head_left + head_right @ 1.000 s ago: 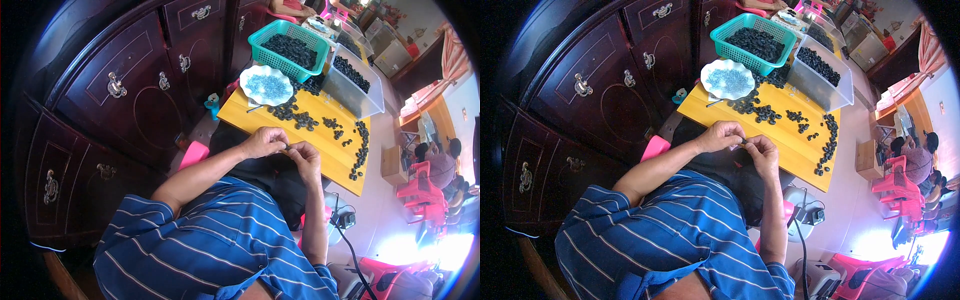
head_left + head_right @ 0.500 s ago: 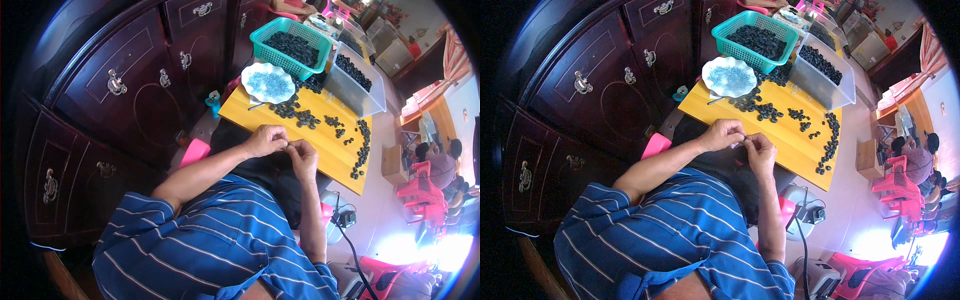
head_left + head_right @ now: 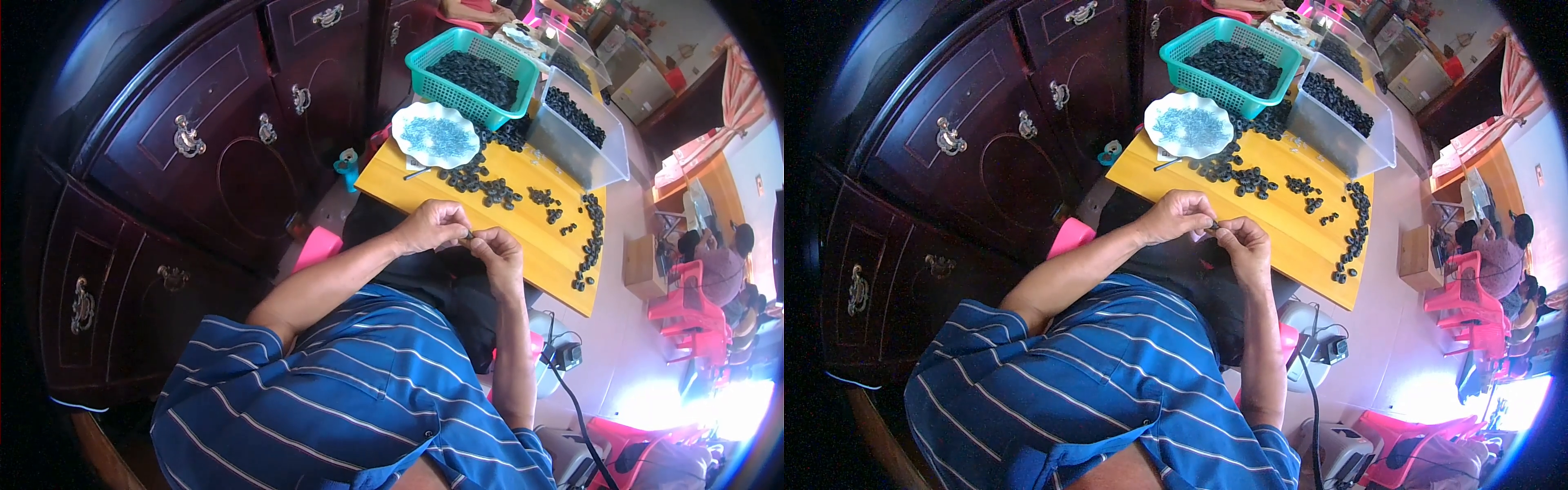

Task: Assembling small black plastic components by manually inserting tiny metal pins or fasteners.

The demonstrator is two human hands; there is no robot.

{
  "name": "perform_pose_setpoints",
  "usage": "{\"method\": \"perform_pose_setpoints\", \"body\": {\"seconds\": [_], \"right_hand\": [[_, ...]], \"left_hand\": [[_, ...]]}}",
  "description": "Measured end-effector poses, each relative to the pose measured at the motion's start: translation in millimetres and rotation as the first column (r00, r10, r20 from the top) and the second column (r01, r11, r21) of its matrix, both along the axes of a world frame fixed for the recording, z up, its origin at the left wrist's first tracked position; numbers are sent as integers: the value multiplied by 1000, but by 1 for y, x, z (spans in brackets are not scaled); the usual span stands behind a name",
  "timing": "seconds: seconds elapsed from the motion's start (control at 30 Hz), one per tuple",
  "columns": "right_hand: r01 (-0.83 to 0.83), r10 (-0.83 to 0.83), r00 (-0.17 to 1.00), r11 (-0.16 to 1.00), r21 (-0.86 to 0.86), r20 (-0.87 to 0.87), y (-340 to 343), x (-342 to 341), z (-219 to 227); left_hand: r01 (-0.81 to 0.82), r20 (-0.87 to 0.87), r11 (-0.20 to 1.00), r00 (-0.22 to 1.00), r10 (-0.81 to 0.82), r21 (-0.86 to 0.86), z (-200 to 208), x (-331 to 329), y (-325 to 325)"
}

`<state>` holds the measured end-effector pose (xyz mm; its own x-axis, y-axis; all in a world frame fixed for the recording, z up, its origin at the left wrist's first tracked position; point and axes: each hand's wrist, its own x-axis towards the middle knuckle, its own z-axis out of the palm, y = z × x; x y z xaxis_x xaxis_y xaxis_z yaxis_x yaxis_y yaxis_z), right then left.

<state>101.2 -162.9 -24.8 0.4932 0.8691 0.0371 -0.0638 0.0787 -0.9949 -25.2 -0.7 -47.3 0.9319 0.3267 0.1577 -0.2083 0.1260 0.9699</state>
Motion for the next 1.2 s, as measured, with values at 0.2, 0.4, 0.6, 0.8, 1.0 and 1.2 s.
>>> {"method": "perform_pose_setpoints", "body": {"seconds": [0.2,0.4,0.6,0.8,1.0,1.2], "right_hand": [[-28,30,998,999,33,-57,-2,2,-1],[-44,44,998,999,17,-45,-2,0,3],[36,-26,990,997,-67,136,0,-8,11],[78,-40,966,987,-141,254,0,-8,10],[-1,12,992,996,-85,124,-3,-6,8],[-54,58,998,990,-127,27,-5,-2,12]], "left_hand": [[34,23,998,999,-33,-55,1,-2,1],[62,23,995,998,-60,-75,6,-4,0],[21,-14,1000,1000,-21,-16,5,-3,-2],[-35,1,986,999,35,161,11,-6,-4],[-13,-9,964,1000,16,265,20,-9,-5],[-105,6,969,994,106,225,18,-5,-13]]}}
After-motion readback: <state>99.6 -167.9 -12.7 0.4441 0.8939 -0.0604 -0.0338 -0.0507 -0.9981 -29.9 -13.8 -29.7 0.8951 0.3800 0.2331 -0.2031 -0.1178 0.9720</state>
